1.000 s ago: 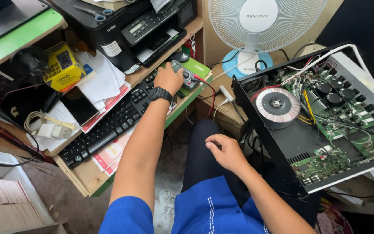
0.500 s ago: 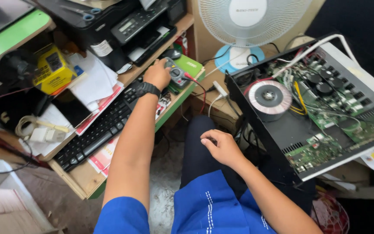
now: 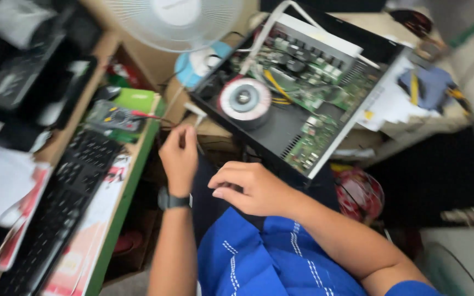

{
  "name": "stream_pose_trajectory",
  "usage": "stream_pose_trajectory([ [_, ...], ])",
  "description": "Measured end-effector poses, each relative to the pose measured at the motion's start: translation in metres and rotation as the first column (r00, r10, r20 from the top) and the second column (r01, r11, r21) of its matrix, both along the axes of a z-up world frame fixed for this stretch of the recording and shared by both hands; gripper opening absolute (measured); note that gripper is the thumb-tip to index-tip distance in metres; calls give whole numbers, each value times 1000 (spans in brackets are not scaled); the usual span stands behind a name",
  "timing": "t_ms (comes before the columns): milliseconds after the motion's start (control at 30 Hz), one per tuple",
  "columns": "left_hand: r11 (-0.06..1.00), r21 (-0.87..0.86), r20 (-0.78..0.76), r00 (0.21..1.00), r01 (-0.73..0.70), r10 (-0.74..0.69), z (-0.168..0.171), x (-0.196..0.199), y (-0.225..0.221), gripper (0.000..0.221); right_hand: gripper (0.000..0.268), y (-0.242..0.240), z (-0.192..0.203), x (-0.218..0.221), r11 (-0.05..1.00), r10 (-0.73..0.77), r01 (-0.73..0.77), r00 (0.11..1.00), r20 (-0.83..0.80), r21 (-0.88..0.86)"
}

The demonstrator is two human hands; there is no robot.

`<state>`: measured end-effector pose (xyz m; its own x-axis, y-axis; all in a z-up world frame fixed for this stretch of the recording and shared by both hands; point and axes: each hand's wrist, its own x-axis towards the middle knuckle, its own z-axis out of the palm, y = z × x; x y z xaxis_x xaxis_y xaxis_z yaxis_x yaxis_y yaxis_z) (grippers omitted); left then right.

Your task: Troubleshooting and testing an open amplifier circuit using a digital multimeter and checking power connections.

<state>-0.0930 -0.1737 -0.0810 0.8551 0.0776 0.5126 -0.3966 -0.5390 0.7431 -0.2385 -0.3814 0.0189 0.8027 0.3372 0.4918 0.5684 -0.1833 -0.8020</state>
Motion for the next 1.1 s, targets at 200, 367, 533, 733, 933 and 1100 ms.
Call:
stream_pose_trajectory([
  [200,934,-322,-431,854,155,-291,-69,-75,-70,26,12,-101,-6,-45,909,-412,409,911,25,80],
  [367,869,-408,-577,658,281,-484,-78,-119,-102,40,18,-202,-84,-48,567,-744,791,612,-268,229],
  [533,772,-349,-639,468,531,-611,-99,-141,-134,70,29,-229,-166,-37,314,-804,909,407,-433,273],
  [733,713,-237,-544,518,660,-660,-133,-136,-157,74,54,-206,-254,-25,504,-698,849,508,-505,158],
  [933,740,53,-568,630,670,-529,-140,-141,-155,40,52,-264,-222,-57,688,-678,723,610,-411,-62],
  [1100,631,115,-479,599,767,-642,-126,-136,-139,16,43,-274,-193,-91,664,-682,431,684,-258,-611],
])
